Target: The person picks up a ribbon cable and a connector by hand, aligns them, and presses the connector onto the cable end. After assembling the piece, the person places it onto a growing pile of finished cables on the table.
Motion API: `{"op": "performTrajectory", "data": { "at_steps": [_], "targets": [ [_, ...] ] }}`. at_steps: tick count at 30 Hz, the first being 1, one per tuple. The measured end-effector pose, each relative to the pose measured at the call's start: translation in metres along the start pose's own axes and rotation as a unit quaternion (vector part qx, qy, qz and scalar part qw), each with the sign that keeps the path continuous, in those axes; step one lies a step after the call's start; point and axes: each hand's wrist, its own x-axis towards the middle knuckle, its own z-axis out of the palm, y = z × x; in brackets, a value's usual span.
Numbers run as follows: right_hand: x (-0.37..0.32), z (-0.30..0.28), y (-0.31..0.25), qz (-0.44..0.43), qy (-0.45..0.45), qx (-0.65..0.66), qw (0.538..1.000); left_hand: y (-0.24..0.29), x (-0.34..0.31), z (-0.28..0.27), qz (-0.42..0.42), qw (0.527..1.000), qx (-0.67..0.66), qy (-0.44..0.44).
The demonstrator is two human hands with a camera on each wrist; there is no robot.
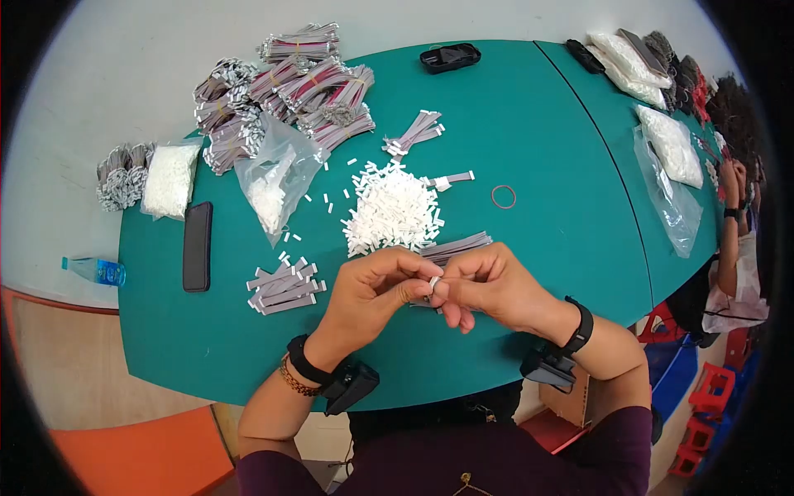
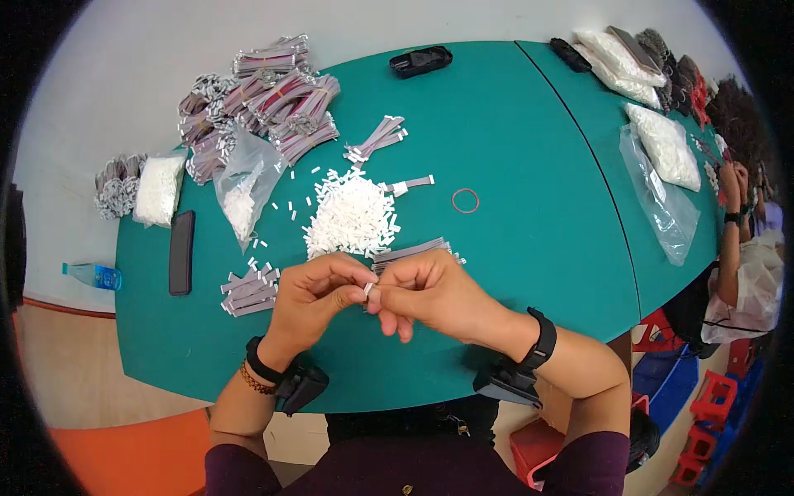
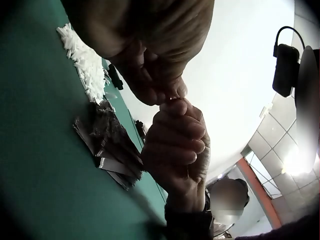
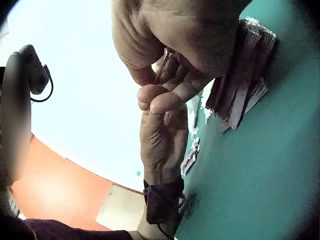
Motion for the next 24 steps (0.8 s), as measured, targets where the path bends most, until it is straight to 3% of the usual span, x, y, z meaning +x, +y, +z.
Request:
{"op": "performTrajectory", "data": {
  "at_steps": [13,16,24],
  "targets": [
    [0.0,-0.001,-0.002,-0.005,-0.003,-0.062,0.998,0.002,0.003,-0.004,0.007,1.0,0.002,0.003],
    [0.001,-0.001,0.007,-0.044,-0.017,-0.027,0.999,0.003,0.001,-0.003,0.005,1.0,-0.003,0.002],
    [-0.002,0.003,0.009,-0.04,-0.018,0.01,0.999,0.005,0.001,-0.001,-0.003,1.0,-0.015,-0.011]
  ]
}}
